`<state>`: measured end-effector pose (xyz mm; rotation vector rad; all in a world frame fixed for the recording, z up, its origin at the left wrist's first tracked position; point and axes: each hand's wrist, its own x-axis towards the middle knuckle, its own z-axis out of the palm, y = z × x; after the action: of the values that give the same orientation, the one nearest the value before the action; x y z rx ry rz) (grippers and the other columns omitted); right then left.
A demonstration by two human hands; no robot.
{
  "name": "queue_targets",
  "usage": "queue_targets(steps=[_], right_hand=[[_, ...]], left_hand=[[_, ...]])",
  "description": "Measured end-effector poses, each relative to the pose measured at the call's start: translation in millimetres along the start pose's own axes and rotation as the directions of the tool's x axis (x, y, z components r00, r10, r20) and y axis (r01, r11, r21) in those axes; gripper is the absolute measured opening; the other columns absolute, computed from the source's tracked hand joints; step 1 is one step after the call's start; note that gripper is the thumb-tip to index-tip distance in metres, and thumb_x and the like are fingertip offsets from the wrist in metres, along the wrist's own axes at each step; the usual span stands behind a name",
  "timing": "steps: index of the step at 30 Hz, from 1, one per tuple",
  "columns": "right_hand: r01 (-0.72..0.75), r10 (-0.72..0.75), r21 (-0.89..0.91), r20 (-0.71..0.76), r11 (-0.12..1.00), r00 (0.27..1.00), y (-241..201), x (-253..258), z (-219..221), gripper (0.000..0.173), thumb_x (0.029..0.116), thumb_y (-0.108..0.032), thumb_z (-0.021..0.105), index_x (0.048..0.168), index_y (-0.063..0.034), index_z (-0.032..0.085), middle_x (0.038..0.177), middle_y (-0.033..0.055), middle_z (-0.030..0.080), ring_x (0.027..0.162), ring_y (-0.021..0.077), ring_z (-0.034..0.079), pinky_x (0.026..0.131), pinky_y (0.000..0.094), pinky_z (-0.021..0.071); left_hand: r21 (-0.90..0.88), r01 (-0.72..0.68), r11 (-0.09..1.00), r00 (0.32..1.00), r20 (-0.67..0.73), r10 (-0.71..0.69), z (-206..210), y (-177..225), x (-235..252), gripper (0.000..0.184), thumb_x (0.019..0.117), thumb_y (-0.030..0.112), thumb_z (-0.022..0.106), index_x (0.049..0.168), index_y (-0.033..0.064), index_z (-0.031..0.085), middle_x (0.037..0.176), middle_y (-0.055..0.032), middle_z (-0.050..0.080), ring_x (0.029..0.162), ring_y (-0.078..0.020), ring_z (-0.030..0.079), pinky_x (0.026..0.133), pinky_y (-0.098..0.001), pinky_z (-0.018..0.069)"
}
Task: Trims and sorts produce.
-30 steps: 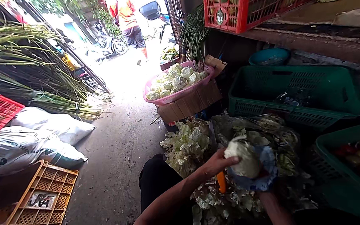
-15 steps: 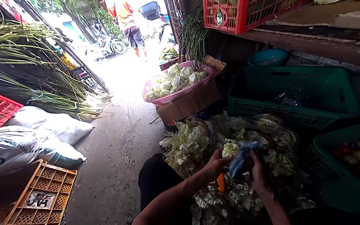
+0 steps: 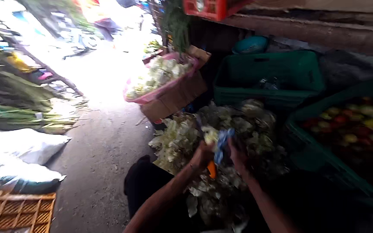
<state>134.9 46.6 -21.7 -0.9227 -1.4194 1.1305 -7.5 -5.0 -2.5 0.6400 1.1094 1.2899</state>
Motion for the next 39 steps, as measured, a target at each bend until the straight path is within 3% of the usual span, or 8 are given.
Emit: queue_targets(steps=[3,6,9,15,24,28,32,39], right_hand=[[-0.177,0.379,0.684,-0.155,0.708,0.913,17.8,21.4,-15.4,0.05,0.1088,-0.053,0.027,0.134,-0.0191,0.054,0.109,-0.0004,0.067,0.098,0.0117,0.065,0.083,0.036,0.058],[-0.274,0.493,0.832,0.001,0.482,0.87,27.4,10.7,-10.8,0.059,0.105,-0.064,0.022,0.116,-0.0203,0.06,0.089,-0.0004,0.068,0.081,0.0118,0.067,0.07,0.0353,0.0596],[-0.339,0.435,0.752,0.076,0.566,0.897,0.7,-3.5,-7.9,0.045,0.112,-0.04,0.024,0.123,-0.0134,0.058,0.093,-0.0016,0.067,0.085,0.0048,0.065,0.076,0.0252,0.0574],[-0.297,0.413,0.509,-0.131,0.808,0.901,10.7,5.3,3.6,0.04,0.1104,-0.035,0.04,0.136,-0.0077,0.054,0.103,0.0059,0.064,0.086,0.0103,0.062,0.077,0.032,0.0556],[-0.447,0.511,0.755,0.175,0.48,0.842,-5.9,8.4,-13.4,0.063,0.098,-0.075,0.032,0.116,-0.0219,0.062,0.09,-0.0021,0.069,0.079,0.0099,0.067,0.067,0.0313,0.0585],[-0.499,0.419,0.696,0.303,0.516,0.856,-13.5,-3.8,-6.2,0.039,0.1008,-0.043,0.054,0.131,-0.0188,0.052,0.096,-0.0005,0.07,0.083,0.0088,0.07,0.073,0.0285,0.0611],[-0.402,0.387,0.468,0.133,0.787,0.913,-7.5,-1.1,-5.5,0.059,0.0875,-0.026,0.073,0.14,-0.012,0.049,0.107,0.0032,0.066,0.088,0.0095,0.065,0.076,0.03,0.0576],[-0.382,0.418,0.534,0.058,0.754,0.906,1.0,-3.0,1.0,0.055,0.0858,-0.023,0.075,0.135,-0.0126,0.052,0.102,0.0045,0.067,0.086,0.0125,0.067,0.073,0.0326,0.0589]], left_hand=[[-0.019,-0.127,0.992,0.988,0.088,0.129,-6.9,15.2,10.5,0.049,0.1071,0.028,0.039,0.146,0.0002,0.031,0.12,-0.0156,0.066,0.106,-0.0224,0.068,0.095,-0.0415,0.0582],[0.187,-0.239,0.953,0.958,0.206,0.2,-18.8,12.7,22.3,0.056,0.1033,0.035,0.051,0.144,-0.0012,0.04,0.124,-0.0117,0.067,0.112,-0.0193,0.067,0.1,-0.04,0.0558],[0.571,-0.31,0.76,0.948,0.128,0.291,-20.1,4.4,28.7,0.052,0.1022,0.025,0.054,0.149,0.0036,0.048,0.129,-0.0142,0.061,0.105,-0.0184,0.064,0.091,-0.0362,0.0553],[0.482,-0.222,0.848,0.975,0.123,0.185,-3.4,-3.7,17.5,0.062,0.0971,0.025,0.064,0.148,-0.0018,0.038,0.134,-0.0169,0.057,0.105,-0.0205,0.068,0.088,-0.0373,0.0606],[0.34,-0.411,0.846,0.911,0.189,0.367,-15.2,7.3,18.9,0.092,0.0777,0.031,0.085,0.148,0.0087,0.029,0.128,-0.0081,0.063,0.113,-0.0204,0.066,0.094,-0.0418,0.0589],[0.541,-0.358,0.761,0.931,0.266,0.249,-23.8,-1.2,26.3,0.094,0.0787,0.044,0.083,0.151,0.006,0.037,0.139,-0.0115,0.057,0.123,-0.0204,0.061,0.101,-0.04,0.0548],[0.436,-0.346,0.831,0.937,0.213,0.278,-25.2,11.4,25.4,0.065,0.1015,0.056,0.05,0.147,0.0091,0.048,0.129,-0.0019,0.065,0.115,-0.0109,0.063,0.1,-0.0346,0.0533],[0.167,-0.262,0.951,0.954,-0.101,0.28,-13.2,29.4,21.3,0.013,0.1041,0.008,0.054,0.101,0.0074,0.066,0.096,-0.0033,0.073,0.085,-0.0117,0.069,0.081,-0.03,0.0588]])
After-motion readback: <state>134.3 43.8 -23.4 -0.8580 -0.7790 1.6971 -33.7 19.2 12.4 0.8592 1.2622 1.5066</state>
